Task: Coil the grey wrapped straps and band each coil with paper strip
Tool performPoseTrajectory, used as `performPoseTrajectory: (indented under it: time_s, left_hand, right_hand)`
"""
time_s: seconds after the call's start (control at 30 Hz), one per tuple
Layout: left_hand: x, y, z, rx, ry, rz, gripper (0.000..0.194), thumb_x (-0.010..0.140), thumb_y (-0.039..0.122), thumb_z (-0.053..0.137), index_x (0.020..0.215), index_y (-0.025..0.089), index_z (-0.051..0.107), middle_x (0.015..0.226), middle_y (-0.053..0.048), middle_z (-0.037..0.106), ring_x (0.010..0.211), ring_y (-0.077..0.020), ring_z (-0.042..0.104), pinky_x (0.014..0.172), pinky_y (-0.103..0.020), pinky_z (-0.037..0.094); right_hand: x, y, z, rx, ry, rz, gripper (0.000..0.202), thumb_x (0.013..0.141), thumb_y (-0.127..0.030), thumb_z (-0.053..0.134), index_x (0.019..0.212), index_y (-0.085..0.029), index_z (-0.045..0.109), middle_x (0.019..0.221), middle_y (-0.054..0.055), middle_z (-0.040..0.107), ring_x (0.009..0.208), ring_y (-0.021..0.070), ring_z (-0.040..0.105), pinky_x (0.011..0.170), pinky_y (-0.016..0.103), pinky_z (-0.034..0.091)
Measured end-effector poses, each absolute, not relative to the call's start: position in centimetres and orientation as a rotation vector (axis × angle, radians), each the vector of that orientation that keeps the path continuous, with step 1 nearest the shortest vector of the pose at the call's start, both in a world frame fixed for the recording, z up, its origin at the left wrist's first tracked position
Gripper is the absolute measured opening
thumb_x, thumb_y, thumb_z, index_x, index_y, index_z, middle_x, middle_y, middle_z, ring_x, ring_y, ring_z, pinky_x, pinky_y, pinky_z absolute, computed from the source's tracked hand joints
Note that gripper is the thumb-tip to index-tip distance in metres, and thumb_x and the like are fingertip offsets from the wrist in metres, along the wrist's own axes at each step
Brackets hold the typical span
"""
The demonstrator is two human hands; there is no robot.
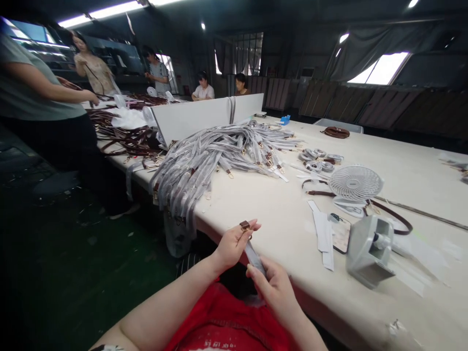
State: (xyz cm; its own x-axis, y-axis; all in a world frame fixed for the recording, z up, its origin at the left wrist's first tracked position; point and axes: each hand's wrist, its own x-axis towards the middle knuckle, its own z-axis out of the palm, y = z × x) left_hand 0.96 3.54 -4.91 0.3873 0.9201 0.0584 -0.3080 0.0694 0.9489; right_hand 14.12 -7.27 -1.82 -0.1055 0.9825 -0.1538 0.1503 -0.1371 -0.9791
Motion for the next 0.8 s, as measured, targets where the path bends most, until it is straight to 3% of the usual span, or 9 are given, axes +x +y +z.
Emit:
performPoseTrajectory:
  time_s: [0.1, 0.23, 0.37, 0.5, 0.63, 0.73, 0.8]
  left_hand:
    - [-0.6, 4.9, -2.7, 0.666, 0.657, 1.056, 0.027, 0.093, 0.029, 0.056, 0.111, 0.011, 0.066, 0.11, -0.014, 0.072, 0.098, -0.0177, 0.069, 0.085, -0.026, 0.055]
    - [-2.5, 7.3, 0.1, 0.348, 0.598, 0.966, 0.022, 0.095, 0.013, 0.048, 0.1, 0.004, 0.068, 0.111, -0.016, 0.071, 0.095, -0.0113, 0.069, 0.072, -0.01, 0.053]
    - [-1.9, 7.7, -0.2, 0.339, 0.634, 1.029, 0.021, 0.095, 0.017, 0.05, 0.098, 0.005, 0.067, 0.105, -0.016, 0.072, 0.094, -0.0142, 0.07, 0.085, -0.02, 0.055]
    - [-0.1, 5.9, -2.7, 0.731, 0.7, 1.184, 0.027, 0.09, 0.028, 0.059, 0.112, 0.013, 0.065, 0.109, -0.013, 0.072, 0.102, -0.0208, 0.068, 0.101, -0.038, 0.049]
    - [0.3, 2.9, -4.2, 1.531, 0.664, 1.019, 0.033, 0.083, 0.018, 0.059, 0.116, 0.019, 0.066, 0.124, -0.013, 0.066, 0.117, -0.028, 0.059, 0.11, -0.041, 0.037]
    - [-0.6, 0.9, -3.7, 1.983, 0.579, 0.747, 0.03, 0.082, 0.012, 0.049, 0.105, 0.017, 0.069, 0.102, -0.015, 0.071, 0.095, -0.0294, 0.065, 0.092, -0.038, 0.045]
    - [-1.3, 0.2, -2.8, 2.173, 0.574, 0.655, 0.024, 0.086, 0.016, 0.046, 0.094, 0.019, 0.069, 0.084, -0.011, 0.07, 0.076, -0.0259, 0.063, 0.076, -0.034, 0.045]
  right_hand:
    - [14.5, -7.9, -1.5, -1.361, -1.538, 1.23, 0.038, 0.092, -0.052, 0.051, 0.074, -0.019, 0.057, 0.065, -0.001, 0.052, 0.06, 0.0152, 0.045, 0.055, 0.027, 0.036]
    - [14.5, -8.1, -1.8, -1.424, -1.624, 1.167, 0.036, 0.093, -0.05, 0.048, 0.076, -0.02, 0.057, 0.068, 0.0, 0.052, 0.066, 0.0177, 0.047, 0.06, 0.028, 0.038]
    - [14.1, -7.8, -2.1, -1.449, -1.624, 1.114, 0.037, 0.093, -0.051, 0.049, 0.078, -0.019, 0.06, 0.068, 0.0, 0.052, 0.065, 0.018, 0.048, 0.059, 0.028, 0.038]
    - [13.9, -8.0, -1.3, -1.451, -1.581, 1.086, 0.036, 0.089, -0.052, 0.055, 0.075, -0.019, 0.06, 0.063, 0.0, 0.051, 0.062, 0.0174, 0.047, 0.057, 0.028, 0.039]
    - [15.2, -7.6, 0.3, -1.506, -1.445, 1.118, 0.035, 0.085, -0.054, 0.06, 0.078, -0.02, 0.061, 0.062, 0.0, 0.053, 0.055, 0.0166, 0.048, 0.051, 0.027, 0.041]
    - [17.1, -6.4, 1.1, -1.567, -1.402, 1.058, 0.038, 0.083, -0.056, 0.061, 0.075, -0.02, 0.062, 0.06, -0.001, 0.05, 0.053, 0.0156, 0.046, 0.048, 0.027, 0.038]
    - [18.1, -5.3, 1.0, -1.584, -1.45, 0.946, 0.038, 0.081, -0.055, 0.063, 0.069, -0.019, 0.061, 0.059, -0.001, 0.049, 0.057, 0.0157, 0.045, 0.051, 0.027, 0.039]
